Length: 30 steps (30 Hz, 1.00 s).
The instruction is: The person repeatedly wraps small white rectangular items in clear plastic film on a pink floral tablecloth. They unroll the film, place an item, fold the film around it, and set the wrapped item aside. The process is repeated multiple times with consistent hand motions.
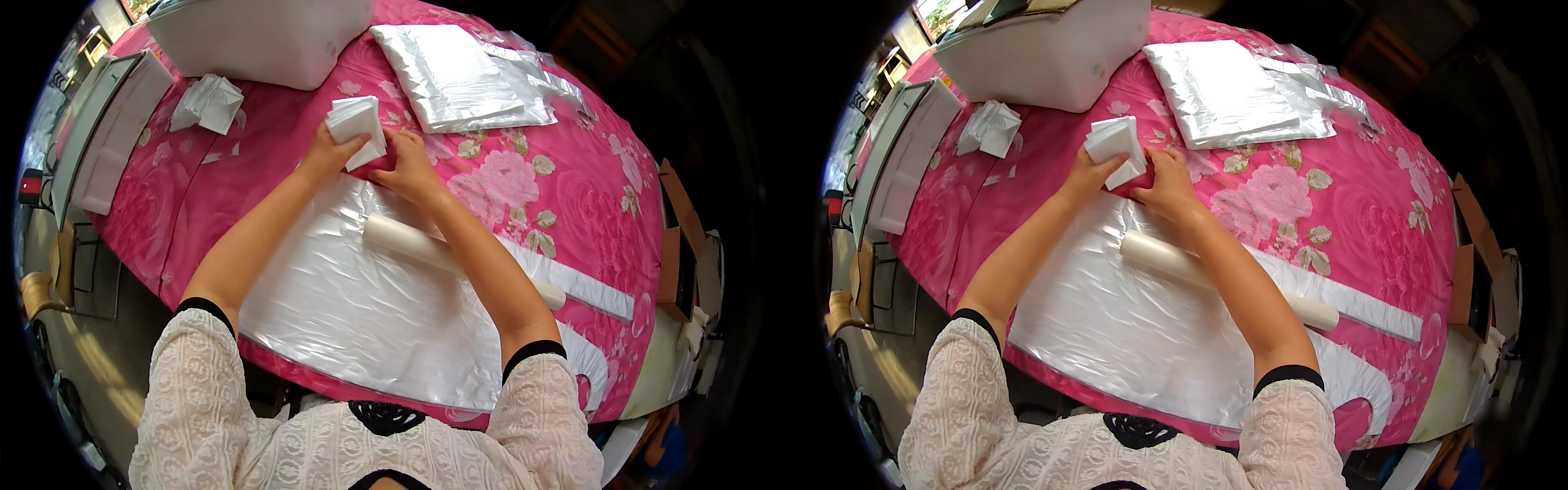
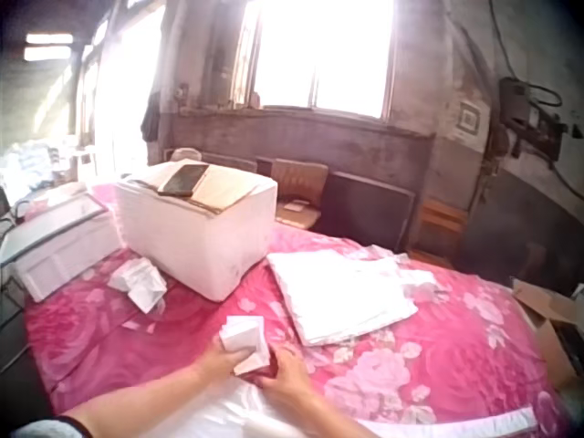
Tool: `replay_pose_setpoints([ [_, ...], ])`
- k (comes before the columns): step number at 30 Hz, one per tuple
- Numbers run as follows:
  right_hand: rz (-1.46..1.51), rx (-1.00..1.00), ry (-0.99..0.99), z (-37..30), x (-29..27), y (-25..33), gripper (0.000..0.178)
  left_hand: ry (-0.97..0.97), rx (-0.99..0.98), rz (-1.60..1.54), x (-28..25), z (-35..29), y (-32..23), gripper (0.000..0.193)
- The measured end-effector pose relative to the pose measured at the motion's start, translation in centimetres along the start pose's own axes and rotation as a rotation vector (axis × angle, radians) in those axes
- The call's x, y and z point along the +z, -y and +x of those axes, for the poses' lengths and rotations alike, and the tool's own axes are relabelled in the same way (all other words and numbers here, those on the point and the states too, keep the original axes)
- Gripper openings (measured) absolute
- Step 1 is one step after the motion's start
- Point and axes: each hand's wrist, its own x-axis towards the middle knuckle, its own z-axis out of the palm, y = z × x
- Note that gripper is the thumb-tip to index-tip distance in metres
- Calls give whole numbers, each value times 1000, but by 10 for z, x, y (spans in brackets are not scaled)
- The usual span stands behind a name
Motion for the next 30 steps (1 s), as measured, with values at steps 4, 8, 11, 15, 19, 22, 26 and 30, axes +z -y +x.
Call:
replay_pose_setpoints([
  [4, -74, 42, 45, -22, -39, 13, 55, 135, -281, -17, -80, 34, -32, 41],
  [8, -64, -29, 71, -65, -84, 37, 44, 280, -617, 226, -165, 28, -59, 47],
  [11, -72, 2, 54, -102, -100, 44, 42, 429, -686, 657, -215, 10, -41, 57],
  [15, -214, 4, 41, -149, -125, 46, 47, 246, -556, 643, -225, -4, -32, 63],
  [19, -361, 136, 47, -200, -152, 31, 52, 48, -228, 1165, -189, -21, -65, 65],
  [22, -462, 197, 33, -244, -165, 27, 54, 57, 170, 1201, -149, -49, -79, 59],
  [26, -599, 315, -9, -288, -142, 67, 54, 316, 274, 889, -55, -128, -100, 55],
  [30, -300, 470, -52, -323, -95, 110, 53, 624, 238, 620, 40, -221, -102, 71],
])
